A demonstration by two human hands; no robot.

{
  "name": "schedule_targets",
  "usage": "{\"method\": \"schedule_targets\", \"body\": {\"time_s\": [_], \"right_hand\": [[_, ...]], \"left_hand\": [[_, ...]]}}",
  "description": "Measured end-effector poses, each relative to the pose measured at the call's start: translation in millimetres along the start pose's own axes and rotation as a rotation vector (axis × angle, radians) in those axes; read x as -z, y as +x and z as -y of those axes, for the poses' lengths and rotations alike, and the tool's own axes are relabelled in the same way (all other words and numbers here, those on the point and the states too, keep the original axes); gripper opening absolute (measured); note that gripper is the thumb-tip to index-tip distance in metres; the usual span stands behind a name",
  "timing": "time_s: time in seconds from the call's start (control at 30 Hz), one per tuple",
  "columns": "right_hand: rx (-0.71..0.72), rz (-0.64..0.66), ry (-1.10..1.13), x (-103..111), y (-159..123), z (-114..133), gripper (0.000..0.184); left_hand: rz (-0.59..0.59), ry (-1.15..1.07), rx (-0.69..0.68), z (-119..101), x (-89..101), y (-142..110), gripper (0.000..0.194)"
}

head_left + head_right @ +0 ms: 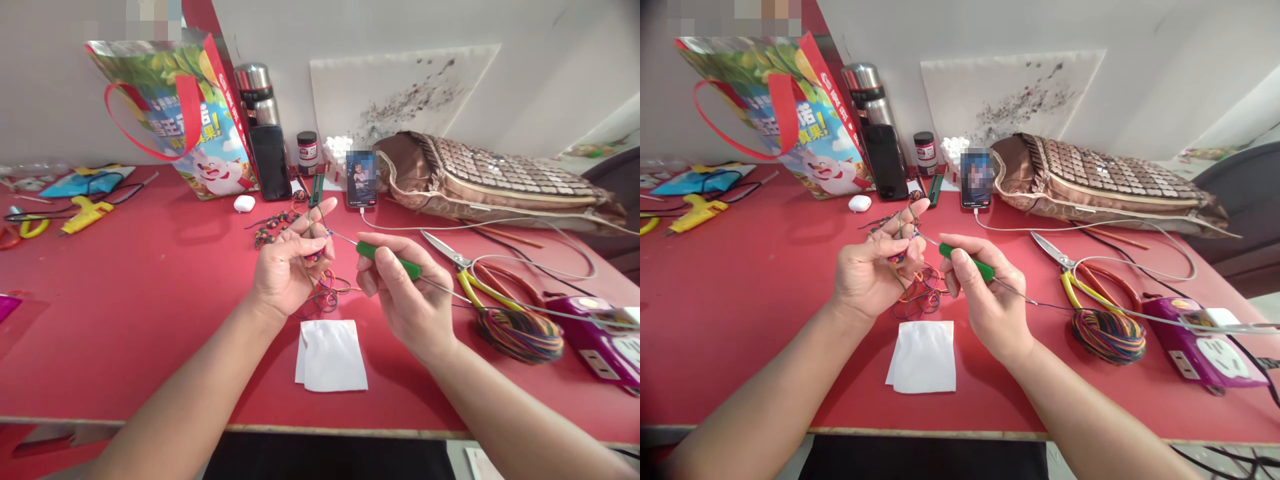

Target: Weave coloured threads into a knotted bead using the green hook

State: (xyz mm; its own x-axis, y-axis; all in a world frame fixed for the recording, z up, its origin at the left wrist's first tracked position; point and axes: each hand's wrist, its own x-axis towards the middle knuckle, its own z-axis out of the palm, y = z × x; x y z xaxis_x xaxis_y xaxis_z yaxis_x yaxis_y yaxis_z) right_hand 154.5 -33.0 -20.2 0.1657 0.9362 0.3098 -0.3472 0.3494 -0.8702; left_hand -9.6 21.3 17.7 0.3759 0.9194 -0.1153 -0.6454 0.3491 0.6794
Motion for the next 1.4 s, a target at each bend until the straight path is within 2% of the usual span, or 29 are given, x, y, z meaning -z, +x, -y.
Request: {"method": "schedule_targets", "body": {"time_s": [0.17, 0.47, 0.63, 0.77, 1.03, 1.2, 1.4], "right_hand": [[-0.007, 0.004, 0.007, 1.0, 0.4, 1.2, 0.015], [0.006, 0.025, -0.002, 3.7, 0.7, 0.6, 0.014], [0.002, 0.036, -0.002, 5.0, 2.5, 3.0, 0.014], [-0.054, 0.028, 0.019, 5.5, 5.5, 7.8, 0.014], [-0.195, 0.033, 0.137, 2.2, 9.5, 13.6, 0.017], [-0.201, 0.024, 0.189, -0.8, 8.7, 11.0, 0.018], [-0.208, 0.010, 0.202, -0.7, 10.9, 11.1, 0.016]], "left_hand": [[0.012, -0.018, -0.025, -1.0, 2.6, 1.7, 0.089], [0.015, -0.068, 0.051, -5.4, 2.5, 3.8, 0.074], [0.001, -0.160, 0.124, -8.0, 1.6, 4.0, 0.074], [-0.001, -0.190, 0.153, -8.3, 2.0, 5.2, 0.074], [0.080, 0.044, 0.161, 0.5, 3.6, 4.3, 0.051], [0.072, 0.188, 0.072, 5.4, -0.3, 1.2, 0.051], [0.075, 0.200, 0.008, 8.3, -1.9, 1.3, 0.044]]}}
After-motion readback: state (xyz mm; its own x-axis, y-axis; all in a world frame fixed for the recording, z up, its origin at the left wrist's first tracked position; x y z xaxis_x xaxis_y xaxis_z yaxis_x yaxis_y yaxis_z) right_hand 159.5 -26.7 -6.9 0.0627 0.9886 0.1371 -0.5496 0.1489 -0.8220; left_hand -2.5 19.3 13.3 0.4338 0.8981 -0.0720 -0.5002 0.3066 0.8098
